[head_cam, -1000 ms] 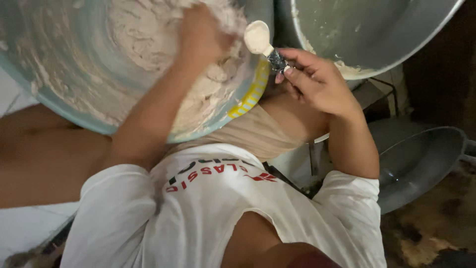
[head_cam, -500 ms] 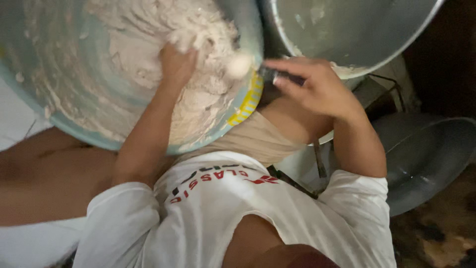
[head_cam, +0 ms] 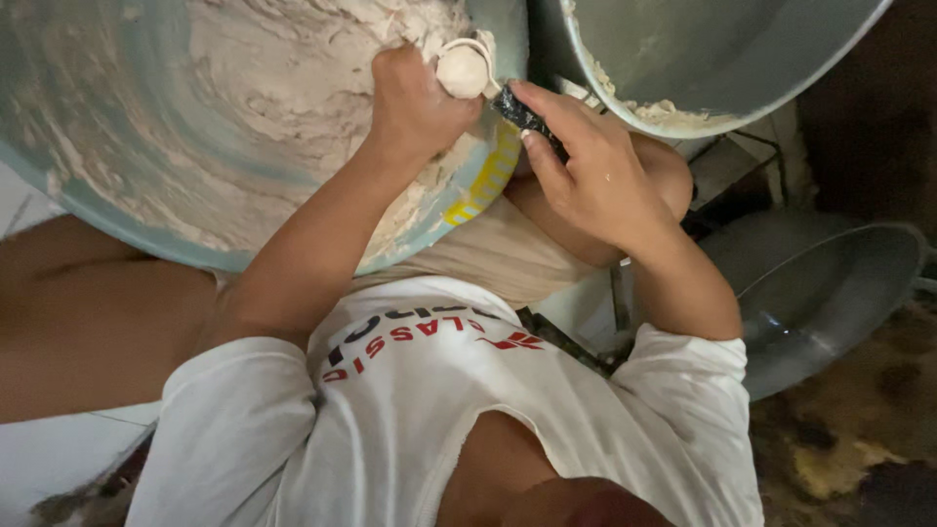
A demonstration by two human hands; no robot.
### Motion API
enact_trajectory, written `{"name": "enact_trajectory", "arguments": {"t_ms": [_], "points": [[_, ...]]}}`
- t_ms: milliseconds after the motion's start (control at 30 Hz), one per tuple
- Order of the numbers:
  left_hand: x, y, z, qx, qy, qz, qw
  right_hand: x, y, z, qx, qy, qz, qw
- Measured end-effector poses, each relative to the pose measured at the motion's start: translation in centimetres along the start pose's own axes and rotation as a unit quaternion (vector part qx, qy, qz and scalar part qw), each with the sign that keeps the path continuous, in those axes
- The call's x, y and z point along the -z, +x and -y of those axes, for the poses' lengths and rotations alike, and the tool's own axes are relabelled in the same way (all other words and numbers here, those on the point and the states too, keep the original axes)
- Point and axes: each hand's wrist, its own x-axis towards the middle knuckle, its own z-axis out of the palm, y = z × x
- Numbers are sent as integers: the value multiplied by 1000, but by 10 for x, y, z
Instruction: The person scoops dough from a large blue basin into a metal bowl using a white plastic scoop. They repeatedly dip the scoop into the dough, lift it, and deposit the contents into the adjacent bowl.
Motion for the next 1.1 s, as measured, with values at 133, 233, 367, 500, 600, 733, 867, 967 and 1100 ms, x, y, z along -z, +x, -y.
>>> {"name": "enact_trajectory", "arguments": {"t_ms": [133,233,367,500,600,733,867,967,1100], "points": [[-18,-24,48,86,66,58,992,-2,4,-14,-205,217,81,951],[4,-31,114,167,184,48,967,10,-2,-33,-174,237,75,953],[80,-58,186,327,193,-116,918,33,-13,-74,-246,196,-5,949],[78,-101,202,600,162,-246,744,32,-5,-130,-191,-7,-59,980],[30,-109,190,524,88,-250,810,22,-4,-153,-143,-171,-64,973],[-12,-97,161,195,296,-98,930,18,11,-165,-157,-216,-93,959],[-26,-61,103,186,165,56,967,28,17,-145,-105,-229,-101,962],[-23,-32,58,50,32,-8,998,41,11,-110,-72,-170,-139,973],[-14,-4,18,-32,29,-22,999,38,-9,-52,-228,135,-88,960]]}}
